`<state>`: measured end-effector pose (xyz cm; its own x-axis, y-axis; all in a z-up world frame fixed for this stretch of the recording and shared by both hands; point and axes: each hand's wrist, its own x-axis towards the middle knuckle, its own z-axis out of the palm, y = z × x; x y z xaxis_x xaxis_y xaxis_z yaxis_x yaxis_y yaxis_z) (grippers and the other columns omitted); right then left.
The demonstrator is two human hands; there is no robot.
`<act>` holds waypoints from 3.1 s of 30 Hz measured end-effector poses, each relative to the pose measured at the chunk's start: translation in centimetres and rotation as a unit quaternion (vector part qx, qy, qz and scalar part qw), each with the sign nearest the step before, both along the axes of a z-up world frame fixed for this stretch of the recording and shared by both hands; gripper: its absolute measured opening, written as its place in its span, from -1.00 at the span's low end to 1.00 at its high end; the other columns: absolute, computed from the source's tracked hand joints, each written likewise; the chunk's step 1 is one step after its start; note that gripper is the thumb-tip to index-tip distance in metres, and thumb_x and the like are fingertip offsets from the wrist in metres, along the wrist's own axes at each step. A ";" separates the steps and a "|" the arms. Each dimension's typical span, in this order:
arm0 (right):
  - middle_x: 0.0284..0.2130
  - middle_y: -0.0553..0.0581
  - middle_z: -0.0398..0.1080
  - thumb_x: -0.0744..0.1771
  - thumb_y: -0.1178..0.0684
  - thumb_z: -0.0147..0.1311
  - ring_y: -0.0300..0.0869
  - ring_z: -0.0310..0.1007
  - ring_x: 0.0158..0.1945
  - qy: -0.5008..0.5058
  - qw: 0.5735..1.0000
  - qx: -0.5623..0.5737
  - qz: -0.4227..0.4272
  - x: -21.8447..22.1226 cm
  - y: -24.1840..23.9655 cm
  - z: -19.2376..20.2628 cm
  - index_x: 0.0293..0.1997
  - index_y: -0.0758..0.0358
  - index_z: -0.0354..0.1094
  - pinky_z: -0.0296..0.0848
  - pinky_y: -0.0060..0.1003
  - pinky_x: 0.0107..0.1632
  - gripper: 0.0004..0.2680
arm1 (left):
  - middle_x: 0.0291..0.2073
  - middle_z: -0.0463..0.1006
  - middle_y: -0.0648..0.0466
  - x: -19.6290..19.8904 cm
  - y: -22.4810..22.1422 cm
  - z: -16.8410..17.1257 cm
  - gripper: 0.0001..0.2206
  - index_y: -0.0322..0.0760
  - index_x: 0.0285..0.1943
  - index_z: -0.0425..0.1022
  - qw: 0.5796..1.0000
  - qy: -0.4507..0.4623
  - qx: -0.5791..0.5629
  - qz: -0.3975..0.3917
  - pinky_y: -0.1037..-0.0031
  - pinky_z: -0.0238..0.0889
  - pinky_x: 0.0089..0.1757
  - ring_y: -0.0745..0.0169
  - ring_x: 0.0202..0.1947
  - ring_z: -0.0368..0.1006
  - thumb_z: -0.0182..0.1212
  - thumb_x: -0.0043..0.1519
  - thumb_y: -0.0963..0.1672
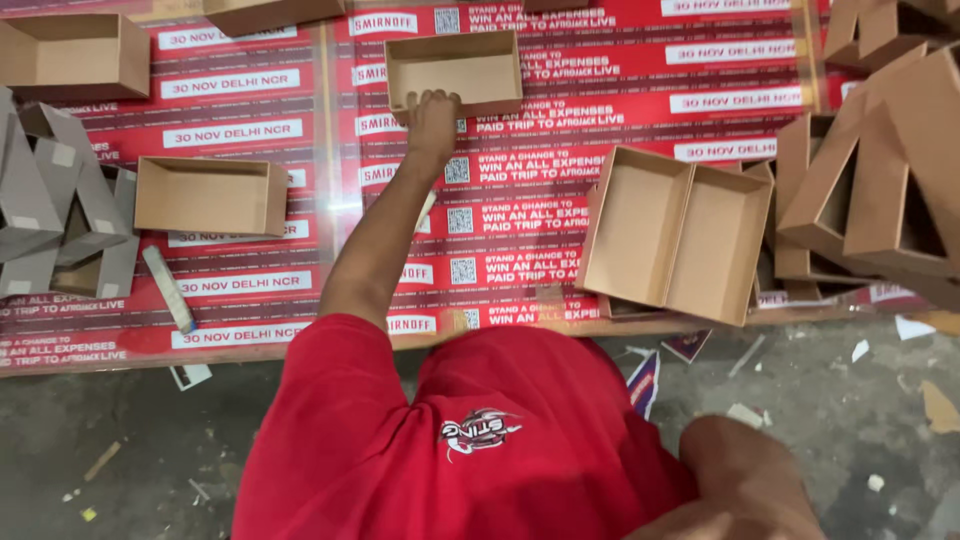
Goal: The person assembles small cardboard boxes by folding flaps and applying glue to the seams. They handle each box individually, applying adhesive with a small tool and pressing the edges together before placing the finished box aside.
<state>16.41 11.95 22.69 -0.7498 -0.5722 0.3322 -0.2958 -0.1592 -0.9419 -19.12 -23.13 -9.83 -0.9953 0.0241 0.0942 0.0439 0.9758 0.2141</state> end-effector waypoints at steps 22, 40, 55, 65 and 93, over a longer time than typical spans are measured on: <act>-0.14 0.35 0.51 0.38 0.23 0.03 0.15 0.47 0.18 0.162 0.702 0.678 -0.146 -15.2 -12.0 -25.7 0.02 0.30 0.42 -0.05 0.26 0.58 -0.86 | 0.16 0.43 -0.28 23.5 -3.6 -1.8 -0.74 -0.44 0.19 0.30 0.977 -0.071 0.119 0.160 0.06 0.34 0.09 -0.28 0.15 0.42 0.08 0.33 -0.24; 0.00 0.06 0.50 0.25 0.18 0.31 -0.26 0.50 0.07 -0.266 0.962 0.041 -0.048 -11.3 -8.8 -30.4 0.33 0.34 0.19 0.52 -0.29 0.16 -0.50 | -0.40 0.60 -0.05 14.9 -4.4 10.6 -0.63 -0.01 0.40 0.39 0.957 0.051 0.271 -0.087 0.09 0.31 -0.34 -0.08 -0.39 0.53 0.15 0.38 -0.08; -0.11 0.11 0.54 0.26 0.23 0.34 -0.20 0.58 -0.07 -0.258 0.961 0.030 -0.091 -11.0 -8.4 -34.8 0.24 0.43 0.29 0.58 -0.29 -0.01 -0.57 | -0.38 0.62 0.00 30.2 2.4 8.5 -0.48 0.21 0.45 0.31 0.940 -0.083 0.290 -0.159 0.12 0.38 -0.35 -0.05 -0.43 0.56 0.15 0.26 -0.14; -0.12 0.13 0.51 0.32 0.05 0.15 -0.17 0.62 -0.19 -0.366 0.912 0.126 -0.137 -11.0 -9.5 -31.3 0.30 0.25 0.18 0.62 -0.28 -0.16 -0.60 | -0.37 0.61 -0.16 13.0 -5.0 6.7 -0.68 -0.20 -0.14 0.62 0.994 -0.019 0.093 0.048 0.01 0.42 -0.27 -0.18 -0.32 0.58 -0.02 0.49 -0.01; -0.18 -0.01 0.51 0.29 -0.24 0.36 -0.33 0.49 -0.12 -0.147 0.978 -0.048 -0.141 -13.7 -7.7 -29.5 0.04 0.32 0.38 0.49 -0.41 -0.05 -0.58 | -0.46 0.61 -0.05 25.6 3.7 17.9 -0.65 0.17 0.27 0.53 0.935 0.014 0.311 -0.172 0.14 0.37 -0.42 -0.07 -0.50 0.54 0.20 0.28 -0.05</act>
